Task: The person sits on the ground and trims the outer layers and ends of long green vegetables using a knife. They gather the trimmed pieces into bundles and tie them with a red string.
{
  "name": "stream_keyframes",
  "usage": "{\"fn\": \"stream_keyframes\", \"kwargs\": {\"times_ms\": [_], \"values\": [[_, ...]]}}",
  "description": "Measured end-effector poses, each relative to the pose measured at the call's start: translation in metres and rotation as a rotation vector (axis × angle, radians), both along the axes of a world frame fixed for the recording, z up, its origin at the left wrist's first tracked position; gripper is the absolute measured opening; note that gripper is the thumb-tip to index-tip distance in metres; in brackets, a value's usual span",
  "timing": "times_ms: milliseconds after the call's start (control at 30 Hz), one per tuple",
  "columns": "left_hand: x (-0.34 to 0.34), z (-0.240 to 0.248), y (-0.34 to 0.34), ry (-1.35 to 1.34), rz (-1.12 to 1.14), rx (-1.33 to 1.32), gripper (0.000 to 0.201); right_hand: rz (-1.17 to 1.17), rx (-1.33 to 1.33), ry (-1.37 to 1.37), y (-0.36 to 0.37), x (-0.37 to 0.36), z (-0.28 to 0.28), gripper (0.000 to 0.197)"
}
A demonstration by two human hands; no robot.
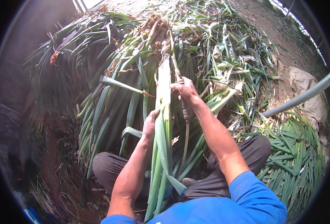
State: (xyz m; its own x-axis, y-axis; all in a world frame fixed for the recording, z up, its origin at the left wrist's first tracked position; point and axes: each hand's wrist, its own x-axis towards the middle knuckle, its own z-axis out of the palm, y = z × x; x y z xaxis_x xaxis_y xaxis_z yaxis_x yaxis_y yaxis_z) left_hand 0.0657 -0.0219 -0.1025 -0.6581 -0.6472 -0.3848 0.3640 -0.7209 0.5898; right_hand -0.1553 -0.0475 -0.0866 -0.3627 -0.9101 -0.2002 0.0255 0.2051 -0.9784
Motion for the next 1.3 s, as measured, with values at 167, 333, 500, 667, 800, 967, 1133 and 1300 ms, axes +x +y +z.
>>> {"fn": "stream_keyframes", "kwargs": {"times_ms": [167,333,500,667,800,967,1133,1300], "values": [[-0.019,0.031,0.021,-0.42,-0.148,-0.59,0.039,0.002,-0.063,0.049,0.054,0.006,0.002,0.05],[-0.039,0.055,0.031,-0.356,-0.242,-0.651,0.032,-0.094,-0.149,-0.301,0.088,-0.014,0.019,0.035],[-0.097,0.062,0.043,-0.423,-0.068,-1.287,0.039,-0.345,-0.15,-0.294,0.113,-0.055,0.03,0.018],[-0.152,0.069,0.033,-0.429,-0.148,-1.324,0.039,-0.447,-0.22,-0.205,0.145,-0.091,0.05,0.016],[-0.189,0.074,0.001,-0.36,-0.364,-0.764,0.033,-0.591,-0.135,0.057,0.162,-0.145,0.03,0.021],[-0.215,0.008,-0.102,-0.701,-0.519,-1.089,0.06,-0.614,0.103,0.394,0.181,-0.176,-0.021,0.019],[-0.218,-0.043,-0.176,-1.511,-0.014,-1.548,0.05,-0.472,0.096,-0.176,0.177,-0.106,0.043,0.038],[-0.244,-0.054,-0.195,-1.706,-0.081,-1.427,0.049,-0.25,0.007,-0.072,0.179,-0.074,0.037,0.037]]}}
